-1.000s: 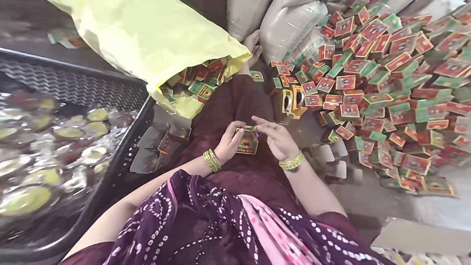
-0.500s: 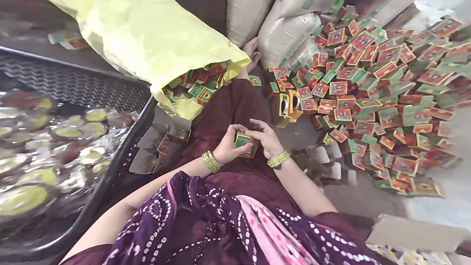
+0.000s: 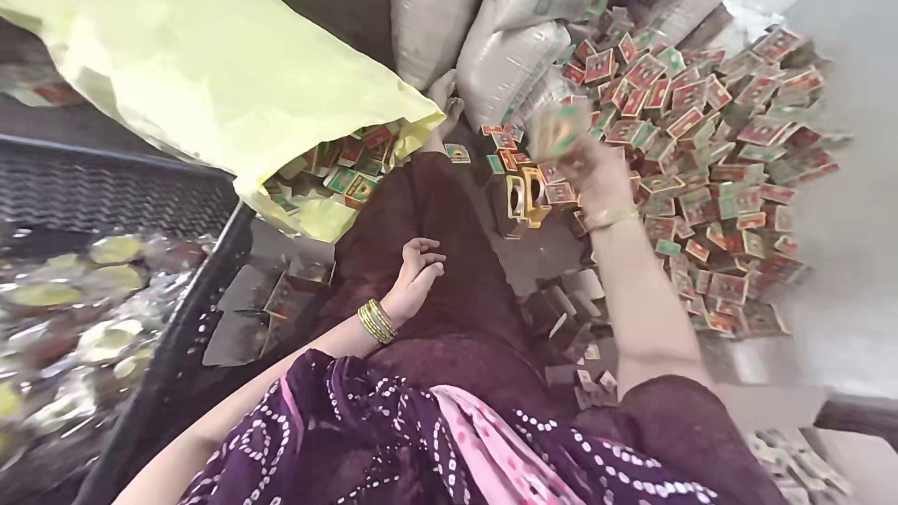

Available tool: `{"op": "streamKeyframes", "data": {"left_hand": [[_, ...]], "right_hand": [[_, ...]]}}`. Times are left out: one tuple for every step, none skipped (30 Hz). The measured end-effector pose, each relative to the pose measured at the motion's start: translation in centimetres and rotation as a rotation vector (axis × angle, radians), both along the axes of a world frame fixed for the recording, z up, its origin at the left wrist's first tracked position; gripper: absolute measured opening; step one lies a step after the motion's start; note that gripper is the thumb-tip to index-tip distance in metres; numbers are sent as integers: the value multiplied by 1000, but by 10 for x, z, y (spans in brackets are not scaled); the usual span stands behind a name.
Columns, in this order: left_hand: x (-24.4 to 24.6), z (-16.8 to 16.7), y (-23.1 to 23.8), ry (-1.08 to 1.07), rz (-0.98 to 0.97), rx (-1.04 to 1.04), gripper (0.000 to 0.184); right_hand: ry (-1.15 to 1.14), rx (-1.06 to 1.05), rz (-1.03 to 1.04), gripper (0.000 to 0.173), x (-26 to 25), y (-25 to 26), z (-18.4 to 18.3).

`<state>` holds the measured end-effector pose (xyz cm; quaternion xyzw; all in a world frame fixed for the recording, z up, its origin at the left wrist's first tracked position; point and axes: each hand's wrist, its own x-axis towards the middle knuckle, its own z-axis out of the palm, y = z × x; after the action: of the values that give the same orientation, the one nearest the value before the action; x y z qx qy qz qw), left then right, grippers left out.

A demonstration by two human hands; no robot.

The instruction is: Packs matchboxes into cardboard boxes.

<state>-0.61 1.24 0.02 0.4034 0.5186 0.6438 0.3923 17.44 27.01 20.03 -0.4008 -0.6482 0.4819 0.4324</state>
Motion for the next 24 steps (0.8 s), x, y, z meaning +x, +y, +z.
{"op": "streamKeyframes", "data": {"left_hand": [[1, 0, 0, -3, 0, -5, 62], [1, 0, 0, -8, -2, -9, 59], [2, 0, 0, -10, -2, -15, 57], [1, 1, 0, -7, -2, -22, 56], [1, 2, 0, -2, 0, -33, 55], [1, 1, 0, 6, 2, -39, 53], [1, 0, 0, 16, 7, -37, 52], [0, -3, -1, 27, 0, -27, 51], [-1, -4, -1, 35, -3, -21, 49], [-1, -4, -1, 43, -2, -23, 48], [-1, -2, -2, 46, -8, -30, 47], [0, -1, -2, 48, -13, -36, 46], [1, 1, -3, 44, -23, -43, 46], [2, 2, -4, 42, -35, -49, 45], [2, 2, -3, 44, -41, -51, 45], [3, 1, -2, 51, -38, -50, 44], [4, 0, -1, 62, -39, -45, 43], [4, 1, 0, 74, -37, -45, 43], [5, 1, 0, 81, -36, -49, 43], [5, 3, 0, 81, -35, -52, 43], [6, 3, 0, 88, -36, -48, 43], [6, 4, -1, 96, -38, -43, 43], [7, 4, -2, 103, -37, -38, 43], [7, 4, -2, 111, -35, -32, 43]], "right_hand": [[192, 32, -109, 42, 10, 21, 18], [324, 74, -199, 50, 21, 35, 30], [362, 104, -264, 57, 30, 43, 38], [315, 110, -299, 59, 38, 47, 37], [162, 98, -305, 55, 46, 47, 27], [-60, 52, -275, 51, 55, 43, 13], [-328, -9, -187, 49, 63, 35, -4], [-607, -63, -54, 47, 72, 25, -23], [-844, -93, 80, 44, 79, 15, -45], [-1040, -111, 195, 44, 88, 6, -68], [-1206, -137, 267, 47, 95, -4, -90], [-1335, -166, 290, 50, 101, -16, -106], [-1442, -184, 276, 52, 106, -29, -118], [-1499, -204, 244, 51, 111, -39, -127], [-1485, -218, 214, 48, 117, -48, -133], [-1443, -207, 192, 45, 124, -55, -140], [-1407, -163, 183, 43, 131, -60, -146], [-1395, -83, 182, 41, 135, -65, -151], [-1401, 16, 177, 39, 137, -71, -153], [-1421, 109, 169, 35, 137, -78, -154], [-1459, 184, 166, 34, 135, -86, -153], [-1496, 231, 177, 35, 133, -92, -153], [-1519, 246, 199, 36, 132, -96, -153], [-1534, 233, 224, 36, 132, -99, -154]]}}
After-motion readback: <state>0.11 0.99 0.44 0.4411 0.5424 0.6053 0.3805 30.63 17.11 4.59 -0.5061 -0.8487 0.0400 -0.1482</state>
